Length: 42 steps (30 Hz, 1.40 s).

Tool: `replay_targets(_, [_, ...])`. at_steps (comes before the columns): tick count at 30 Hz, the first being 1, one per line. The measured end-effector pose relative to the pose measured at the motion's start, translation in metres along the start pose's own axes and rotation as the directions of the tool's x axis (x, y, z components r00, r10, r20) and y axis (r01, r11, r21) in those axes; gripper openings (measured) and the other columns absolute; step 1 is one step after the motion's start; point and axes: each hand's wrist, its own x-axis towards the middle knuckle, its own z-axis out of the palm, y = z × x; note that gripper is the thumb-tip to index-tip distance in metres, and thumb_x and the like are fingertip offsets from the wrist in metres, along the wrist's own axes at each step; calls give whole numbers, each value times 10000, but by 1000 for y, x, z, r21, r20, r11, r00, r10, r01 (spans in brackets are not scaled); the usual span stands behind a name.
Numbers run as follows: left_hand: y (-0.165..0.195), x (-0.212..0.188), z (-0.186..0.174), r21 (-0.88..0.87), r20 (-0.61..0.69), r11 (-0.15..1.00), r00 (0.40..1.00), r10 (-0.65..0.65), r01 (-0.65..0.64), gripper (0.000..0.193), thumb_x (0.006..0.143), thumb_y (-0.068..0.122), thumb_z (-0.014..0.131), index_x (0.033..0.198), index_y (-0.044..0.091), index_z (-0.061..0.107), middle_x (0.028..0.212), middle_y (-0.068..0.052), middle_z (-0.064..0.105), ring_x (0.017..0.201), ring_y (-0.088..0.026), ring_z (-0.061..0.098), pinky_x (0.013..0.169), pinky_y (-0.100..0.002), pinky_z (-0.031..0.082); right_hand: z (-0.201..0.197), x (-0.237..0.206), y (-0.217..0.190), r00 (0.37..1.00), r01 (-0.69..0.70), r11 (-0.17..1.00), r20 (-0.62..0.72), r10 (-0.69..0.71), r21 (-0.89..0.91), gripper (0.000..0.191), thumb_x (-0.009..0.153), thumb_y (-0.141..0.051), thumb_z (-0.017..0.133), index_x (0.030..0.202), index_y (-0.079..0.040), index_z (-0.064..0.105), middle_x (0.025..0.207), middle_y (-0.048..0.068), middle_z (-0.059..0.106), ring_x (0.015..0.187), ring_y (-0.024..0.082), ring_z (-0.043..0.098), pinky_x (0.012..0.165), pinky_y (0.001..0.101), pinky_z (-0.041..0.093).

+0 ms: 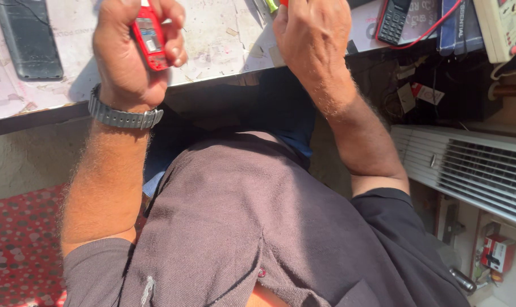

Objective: The person uses a small tool to pry and adjust components inside a red mobile phone. They remove the back cover, manipulate internal parts, and reassemble the device. The person also briefly handles a black mobile phone, pressing its keypad.

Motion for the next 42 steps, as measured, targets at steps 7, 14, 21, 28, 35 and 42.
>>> replay_targets(7, [9, 4, 0, 163, 19, 986, 999, 27, -30, 494, 1114, 452, 474, 1268, 2, 609, 1192, -189, 695, 921, -235, 720, 754, -415, 608, 13, -6, -3, 996, 90, 995, 0, -90, -39, 164, 913, -37, 669, 1070, 3, 640, 964, 135, 643, 946, 319, 644, 746, 395, 526])
replay_targets(14, [6, 2, -6, 179, 93, 983, 995, 21, -37, 505, 1143, 446, 438, 1297, 1, 620, 1218, -213, 705, 945, -236, 725, 739, -403, 618, 20, 4, 19, 984, 76, 990, -167, -56, 119, 191, 987, -82, 722, 832, -4, 642, 673, 126, 646, 591, 325, 659, 514, 414, 514])
replay_targets(21, [6, 3, -1, 164, 56, 986, 998, 7, -17, 460, 1140, 403, 460, 1273, 4, 646, 1194, -192, 723, 921, -214, 738, 766, -410, 631, -2, 15, -13, 840, -400, -272, 469, 272, 875, 155, 1042, -84, 613, 992, 34, 699, 868, 150, 746, 749, 228, 751, 675, 359, 641])
replay_targets(28, [12, 6, 13, 178, 92, 983, 996, 24, -40, 252, 1142, 264, 618, 1199, 19, 625, 1077, -147, 707, 812, -185, 736, 620, -331, 614, 12, 24, -57, 923, -328, -368, 377, 70, 870, 153, 1034, -15, 720, 1181, 18, 689, 1072, 145, 741, 893, 212, 739, 827, 356, 640])
replay_targets(35, [13, 0, 16, 119, 60, 993, 998, 22, -29, 227, 1106, 248, 657, 1158, 28, 636, 1004, -125, 708, 779, -178, 731, 622, -327, 607, 26, 26, -83, 982, -67, 19, 63, 177, 998, 232, 961, 119, 734, 1140, -18, 682, 1177, 68, 637, 1104, 204, 673, 1007, 339, 595])
replay_targets(42, [12, 4, 14, 449, 100, 876, 984, 148, -178, 206, 1121, 194, 666, 1156, -8, 687, 958, -130, 734, 760, -172, 753, 633, -293, 636, 10, 36, -70, 960, -256, -309, 278, 29, 916, 145, 1011, -61, 732, 1146, -7, 728, 1063, 93, 752, 951, 189, 726, 858, 299, 607])
